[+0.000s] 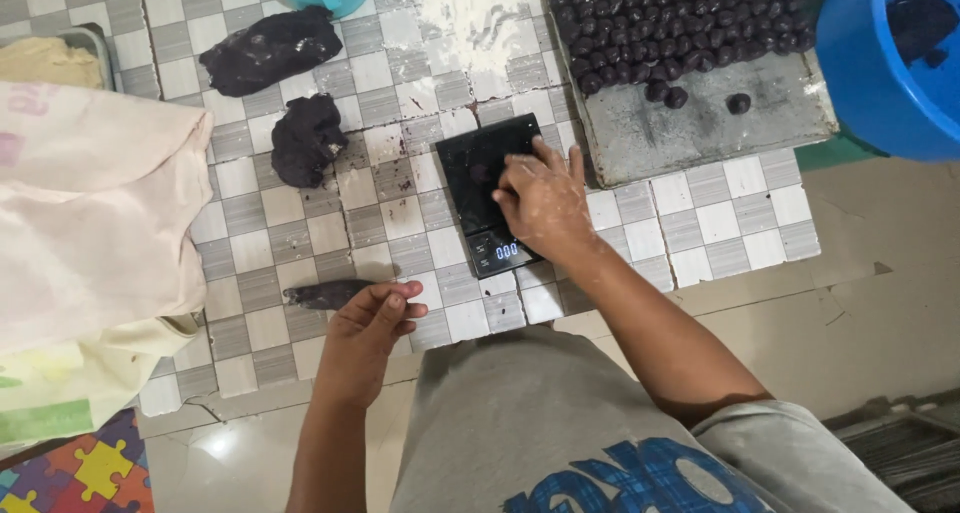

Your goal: The person rolls dark dough into small balls by hand, weighs each one on a digital scale, and places the finished balls onto a tray. The process is repeated continuously throughout the clip.

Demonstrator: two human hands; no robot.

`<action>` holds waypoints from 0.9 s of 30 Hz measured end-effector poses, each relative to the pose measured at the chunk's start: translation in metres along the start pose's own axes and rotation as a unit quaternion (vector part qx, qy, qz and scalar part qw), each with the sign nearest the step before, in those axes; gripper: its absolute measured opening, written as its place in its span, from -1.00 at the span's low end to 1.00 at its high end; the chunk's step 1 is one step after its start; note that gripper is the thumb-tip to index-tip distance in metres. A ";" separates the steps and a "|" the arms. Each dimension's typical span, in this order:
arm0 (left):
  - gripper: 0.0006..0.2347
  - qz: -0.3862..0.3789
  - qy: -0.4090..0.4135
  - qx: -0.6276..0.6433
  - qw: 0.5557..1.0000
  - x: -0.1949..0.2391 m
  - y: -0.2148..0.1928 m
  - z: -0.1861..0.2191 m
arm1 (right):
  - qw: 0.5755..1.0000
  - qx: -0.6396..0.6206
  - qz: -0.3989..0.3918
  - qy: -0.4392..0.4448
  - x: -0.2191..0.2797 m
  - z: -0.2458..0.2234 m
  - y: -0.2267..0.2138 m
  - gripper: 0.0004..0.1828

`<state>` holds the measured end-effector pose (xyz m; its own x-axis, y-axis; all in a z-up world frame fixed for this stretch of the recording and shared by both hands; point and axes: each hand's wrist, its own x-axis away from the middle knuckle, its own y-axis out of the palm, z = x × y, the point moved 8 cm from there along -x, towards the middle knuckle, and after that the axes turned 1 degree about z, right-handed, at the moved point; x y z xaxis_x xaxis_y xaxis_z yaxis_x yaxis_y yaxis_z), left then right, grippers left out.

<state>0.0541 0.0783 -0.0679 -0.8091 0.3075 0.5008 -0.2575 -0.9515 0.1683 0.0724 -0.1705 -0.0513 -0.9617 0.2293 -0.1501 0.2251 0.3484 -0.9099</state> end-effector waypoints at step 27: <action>-0.90 -0.023 0.061 -0.203 0.977 -0.003 -0.005 0.041 | 0.904 -0.347 -0.056 -0.244 0.049 -0.106 -0.030 -0.90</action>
